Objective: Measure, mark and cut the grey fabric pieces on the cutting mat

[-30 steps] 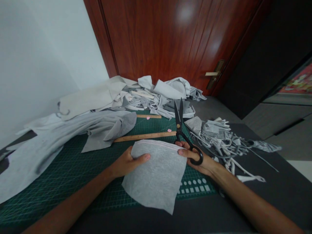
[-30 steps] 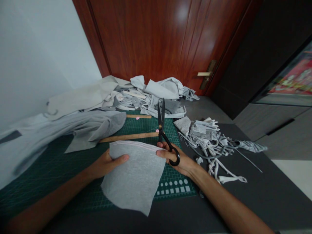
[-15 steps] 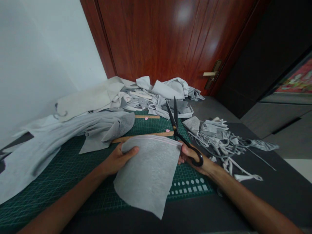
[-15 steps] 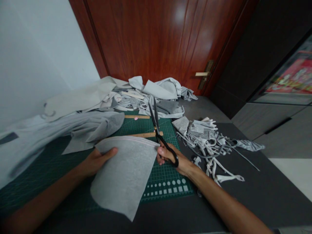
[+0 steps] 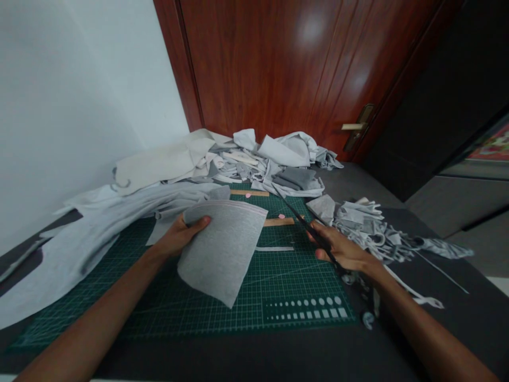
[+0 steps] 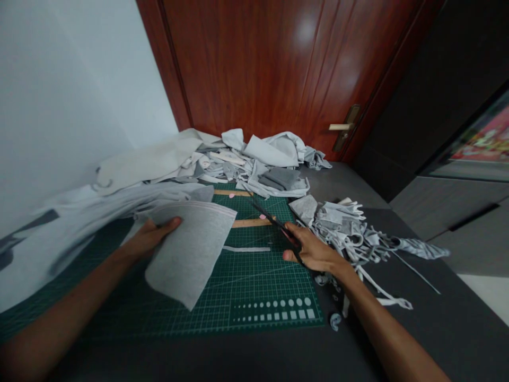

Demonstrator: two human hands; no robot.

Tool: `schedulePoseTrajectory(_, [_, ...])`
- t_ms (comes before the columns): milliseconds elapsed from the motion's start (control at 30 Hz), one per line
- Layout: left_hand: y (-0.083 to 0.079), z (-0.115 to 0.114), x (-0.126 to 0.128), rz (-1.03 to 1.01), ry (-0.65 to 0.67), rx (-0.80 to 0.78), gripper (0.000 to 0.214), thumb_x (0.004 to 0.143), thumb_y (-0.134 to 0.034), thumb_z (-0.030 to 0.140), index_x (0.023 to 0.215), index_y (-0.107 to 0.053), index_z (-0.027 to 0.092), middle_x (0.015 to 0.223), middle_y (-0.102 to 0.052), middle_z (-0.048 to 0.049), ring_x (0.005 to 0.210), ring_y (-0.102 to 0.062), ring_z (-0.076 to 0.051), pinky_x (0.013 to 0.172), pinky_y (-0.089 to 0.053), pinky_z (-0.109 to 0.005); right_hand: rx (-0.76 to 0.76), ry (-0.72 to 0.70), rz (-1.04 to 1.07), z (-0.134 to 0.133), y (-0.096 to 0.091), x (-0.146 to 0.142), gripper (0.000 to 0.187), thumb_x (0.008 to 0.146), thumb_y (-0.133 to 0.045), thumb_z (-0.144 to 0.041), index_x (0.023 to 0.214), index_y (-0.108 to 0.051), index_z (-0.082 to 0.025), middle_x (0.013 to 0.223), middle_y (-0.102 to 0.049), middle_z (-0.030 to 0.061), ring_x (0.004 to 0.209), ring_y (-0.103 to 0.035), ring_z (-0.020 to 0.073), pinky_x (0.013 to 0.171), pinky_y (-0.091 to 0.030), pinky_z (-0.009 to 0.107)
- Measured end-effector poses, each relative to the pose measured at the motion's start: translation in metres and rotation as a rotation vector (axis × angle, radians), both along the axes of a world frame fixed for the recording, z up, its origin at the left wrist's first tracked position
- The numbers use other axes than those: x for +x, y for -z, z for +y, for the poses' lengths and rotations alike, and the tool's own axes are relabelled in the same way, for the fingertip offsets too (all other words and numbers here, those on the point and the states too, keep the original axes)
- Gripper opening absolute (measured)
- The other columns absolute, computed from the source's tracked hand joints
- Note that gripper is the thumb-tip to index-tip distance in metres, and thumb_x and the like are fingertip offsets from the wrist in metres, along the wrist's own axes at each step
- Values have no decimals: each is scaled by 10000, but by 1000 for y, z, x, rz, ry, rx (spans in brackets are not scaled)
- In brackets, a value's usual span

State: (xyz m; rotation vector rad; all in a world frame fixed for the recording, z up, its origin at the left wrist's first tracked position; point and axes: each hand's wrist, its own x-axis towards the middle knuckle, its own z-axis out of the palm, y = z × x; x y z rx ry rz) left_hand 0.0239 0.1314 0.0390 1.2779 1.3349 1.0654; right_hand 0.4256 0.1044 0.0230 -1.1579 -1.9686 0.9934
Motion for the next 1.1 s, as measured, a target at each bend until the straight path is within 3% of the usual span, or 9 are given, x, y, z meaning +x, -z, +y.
schedulePoseTrajectory(233, [13, 13, -7, 184, 47, 56, 515, 570, -833, 628, 790, -725, 175, 717, -714, -24, 650, -630, -208, 552, -526, -284, 106, -114, -329, 7, 22, 8, 520, 761, -765, -630, 981, -549, -211, 863, -581, 17, 758, -528, 209, 688, -406, 313])
schedulePoseTrajectory(467, [15, 15, -9, 294, 129, 91, 457, 634, -767, 625, 696, -728, 174, 687, -689, -28, 636, -612, -204, 533, -505, -281, 127, -148, -405, 5, 18, 4, 481, 777, -785, -574, 932, -499, -220, 818, -561, -14, 702, -518, 177, 637, -358, 280])
schedulePoseTrajectory(733, [11, 12, -5, 380, 203, 220, 335, 731, -702, 540, 717, -768, 212, 824, -759, -22, 814, -680, -248, 765, -579, -336, 81, -155, -456, 1, 7, -3, 546, 718, -823, -626, 903, -517, -212, 779, -574, -17, 657, -517, 164, 597, -335, 267])
schedulePoseTrajectory(1100, [16, 19, -12, 417, 245, 227, 346, 756, -697, 529, 712, -769, 193, 763, -736, -27, 735, -658, -225, 670, -568, -306, 97, -167, -484, -1, 4, -5, 558, 715, -822, -646, 909, -535, -208, 785, -604, -11, 669, -559, 173, 611, -347, 272])
